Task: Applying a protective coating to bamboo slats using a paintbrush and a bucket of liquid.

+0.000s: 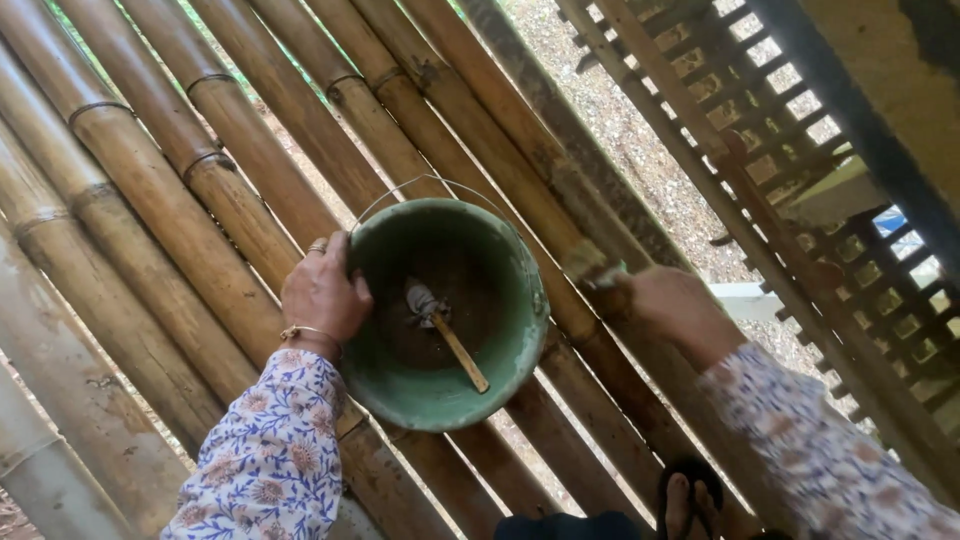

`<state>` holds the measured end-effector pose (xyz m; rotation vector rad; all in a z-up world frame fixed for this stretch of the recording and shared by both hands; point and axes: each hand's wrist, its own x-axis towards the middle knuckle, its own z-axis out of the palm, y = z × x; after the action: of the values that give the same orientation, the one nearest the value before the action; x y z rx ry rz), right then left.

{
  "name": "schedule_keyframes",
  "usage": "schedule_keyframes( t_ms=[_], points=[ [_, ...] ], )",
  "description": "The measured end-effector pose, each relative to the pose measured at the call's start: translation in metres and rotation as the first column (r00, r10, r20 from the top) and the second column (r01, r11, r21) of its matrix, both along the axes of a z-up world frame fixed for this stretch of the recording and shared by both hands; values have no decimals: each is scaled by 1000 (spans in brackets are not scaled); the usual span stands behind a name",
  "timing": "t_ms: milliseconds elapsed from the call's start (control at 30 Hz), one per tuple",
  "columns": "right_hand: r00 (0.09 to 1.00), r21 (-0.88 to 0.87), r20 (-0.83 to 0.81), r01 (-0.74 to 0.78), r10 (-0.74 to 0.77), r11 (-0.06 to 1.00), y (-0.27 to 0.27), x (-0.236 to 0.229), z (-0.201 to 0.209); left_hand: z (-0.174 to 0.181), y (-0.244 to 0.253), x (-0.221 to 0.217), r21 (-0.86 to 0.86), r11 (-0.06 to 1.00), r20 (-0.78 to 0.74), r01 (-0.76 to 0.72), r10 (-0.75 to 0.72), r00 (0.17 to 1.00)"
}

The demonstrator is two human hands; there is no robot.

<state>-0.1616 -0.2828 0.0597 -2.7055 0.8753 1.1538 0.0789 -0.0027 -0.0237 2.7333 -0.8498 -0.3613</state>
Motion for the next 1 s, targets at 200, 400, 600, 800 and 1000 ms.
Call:
schedule_keyframes(
  t_ms=[200, 400, 600, 800, 1000],
  points=[
    [994, -42, -5, 108, -108, 993, -21, -66, -25, 10, -9, -21, 101, 993, -71, 56, -49, 996],
    [994, -21, 26, 109, -109, 994, 16, -18, 8, 14, -26, -40, 140, 984, -117, 109, -93, 989],
    [995, -38, 12, 102, -102, 994, -17, -59, -2, 7, -24, -49, 146, 982, -147, 120, -99, 984],
    [992, -3, 95, 80, -79, 997, -4, -20, -10, 27, -41, -72, 186, 975, -191, 118, -82, 978],
    [999, -76, -27, -40, 38, 996, -17, -90, -18, 25, -39, -72, 189, 977, -220, 103, -60, 974]
  ],
)
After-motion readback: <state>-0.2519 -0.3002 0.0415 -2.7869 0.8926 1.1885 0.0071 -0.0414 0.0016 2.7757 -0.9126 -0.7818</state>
